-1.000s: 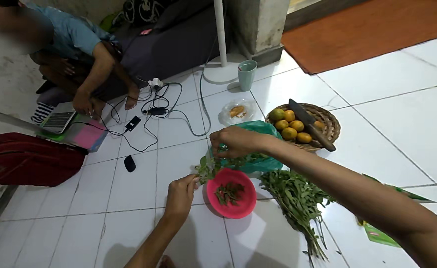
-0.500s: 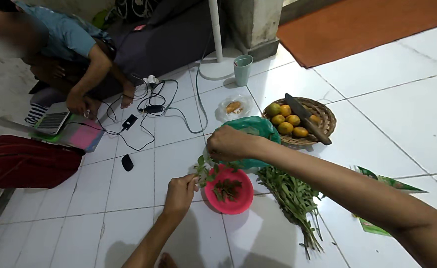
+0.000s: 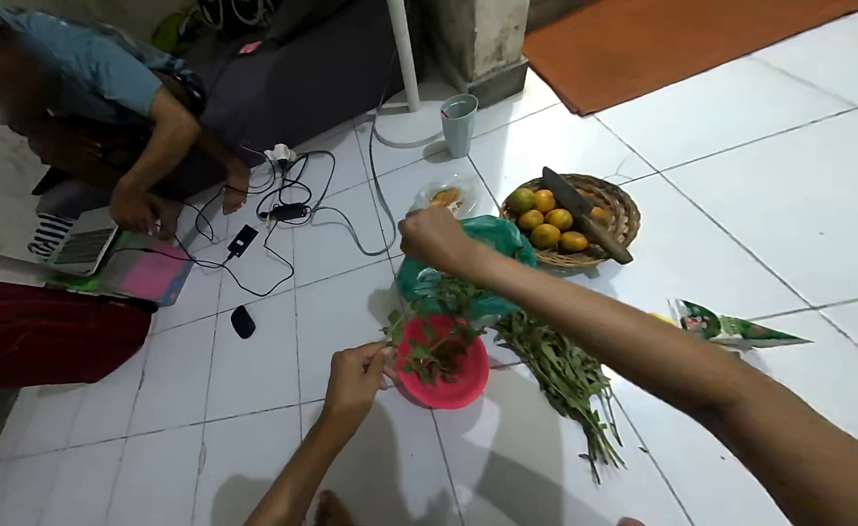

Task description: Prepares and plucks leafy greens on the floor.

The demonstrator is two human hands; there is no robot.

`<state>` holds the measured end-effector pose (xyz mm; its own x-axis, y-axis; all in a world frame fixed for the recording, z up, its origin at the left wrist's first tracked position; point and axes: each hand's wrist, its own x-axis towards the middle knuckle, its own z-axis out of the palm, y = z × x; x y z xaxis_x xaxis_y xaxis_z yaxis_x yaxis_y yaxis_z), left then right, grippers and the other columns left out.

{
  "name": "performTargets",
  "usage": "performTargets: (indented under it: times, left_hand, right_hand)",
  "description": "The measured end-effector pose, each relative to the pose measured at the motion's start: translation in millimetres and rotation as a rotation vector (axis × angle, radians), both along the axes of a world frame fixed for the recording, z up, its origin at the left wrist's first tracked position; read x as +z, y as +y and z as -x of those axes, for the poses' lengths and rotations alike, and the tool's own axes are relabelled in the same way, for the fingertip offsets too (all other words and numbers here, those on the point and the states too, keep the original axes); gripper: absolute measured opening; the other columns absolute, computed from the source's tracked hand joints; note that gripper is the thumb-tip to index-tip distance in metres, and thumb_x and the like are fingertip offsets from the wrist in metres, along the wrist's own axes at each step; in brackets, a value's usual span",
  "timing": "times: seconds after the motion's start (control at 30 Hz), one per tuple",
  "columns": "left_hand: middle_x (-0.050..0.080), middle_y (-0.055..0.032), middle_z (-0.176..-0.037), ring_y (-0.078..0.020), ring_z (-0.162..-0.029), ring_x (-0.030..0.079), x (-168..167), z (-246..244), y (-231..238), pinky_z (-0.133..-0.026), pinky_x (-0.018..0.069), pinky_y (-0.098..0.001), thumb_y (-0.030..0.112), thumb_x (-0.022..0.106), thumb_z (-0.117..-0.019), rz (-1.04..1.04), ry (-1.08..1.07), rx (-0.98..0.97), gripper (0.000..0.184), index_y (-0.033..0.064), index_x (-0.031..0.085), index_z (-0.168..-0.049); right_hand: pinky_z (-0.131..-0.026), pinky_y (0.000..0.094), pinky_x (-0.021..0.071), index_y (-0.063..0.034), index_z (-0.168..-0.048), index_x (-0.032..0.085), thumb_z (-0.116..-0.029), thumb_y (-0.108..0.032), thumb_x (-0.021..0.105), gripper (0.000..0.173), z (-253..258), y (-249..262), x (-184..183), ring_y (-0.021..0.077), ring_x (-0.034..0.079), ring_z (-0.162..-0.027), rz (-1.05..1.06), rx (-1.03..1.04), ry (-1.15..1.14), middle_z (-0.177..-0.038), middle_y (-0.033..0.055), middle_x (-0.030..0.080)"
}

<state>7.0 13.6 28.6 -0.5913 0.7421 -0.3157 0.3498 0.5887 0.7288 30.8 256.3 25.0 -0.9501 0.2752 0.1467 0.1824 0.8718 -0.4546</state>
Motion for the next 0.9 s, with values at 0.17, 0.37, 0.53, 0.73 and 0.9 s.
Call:
performTargets:
  times: [0.17,0.37,0.53,0.73,0.9]
  left_hand:
    - [0.075,-0.0062,-0.084,-0.0057,-0.075,0.072,0,12,-6,-0.077,0.0587,-0.0229,0.005,0.048,-0.106,-0.172,-0.092,0.148,0.024,-0.0109,0.066,-0.11]
    - [0.074,0.0019,-0.082,-0.0042,-0.079,0.072,2,18,-12,-0.082,0.0585,-0.0229,0.004,0.041,-0.1077,-0.275,-0.272,0.274,0.025,-0.0057,0.063,-0.11]
    - [0.074,0.0046,-0.08,-0.0039,-0.077,0.072,3,19,-14,-0.081,0.0587,-0.0221,0.004,0.039,-0.1073,-0.317,-0.314,0.284,0.025,-0.002,0.064,-0.106]
    - [0.074,0.0053,-0.079,-0.0038,-0.077,0.072,1,19,-12,-0.08,0.0587,-0.0222,0.003,0.04,-0.107,-0.316,-0.324,0.27,0.026,-0.0003,0.065,-0.103]
    - [0.074,0.0054,-0.078,-0.0035,-0.076,0.072,2,18,-11,-0.08,0.0587,-0.0218,0.003,0.04,-0.1068,-0.315,-0.32,0.27,0.026,0.0004,0.066,-0.101]
  right_hand:
    - [-0.073,0.0589,0.051,0.0039,-0.096,0.073,-0.0976,-0.01,0.064,0.017,-13,59,5,0.0356,0.067,-0.079,0.343,-0.046,0.031,-0.083,0.0191,0.07]
    - [-0.064,0.0264,0.0452,0.004,-0.098,0.071,-0.103,-0.007,0.06,0.016,-38,85,15,0.007,0.051,-0.064,0.678,-0.055,-0.016,-0.076,0.0055,0.062]
    - [-0.06,0.021,0.0411,0.0024,-0.097,0.069,-0.1032,-0.006,0.059,0.015,-46,87,25,0.0026,0.047,-0.061,0.76,-0.015,-0.029,-0.07,0.0001,0.057]
    - [-0.057,0.0191,0.0401,0.0012,-0.095,0.072,-0.1022,-0.005,0.059,0.016,-47,73,32,-0.0002,0.047,-0.058,0.683,0.149,0.024,-0.071,-0.001,0.061]
    - [-0.066,0.032,0.0457,0.0029,-0.097,0.075,-0.1022,-0.011,0.063,0.019,-43,53,41,0.0118,0.053,-0.065,0.495,0.283,-0.203,-0.075,0.0081,0.065]
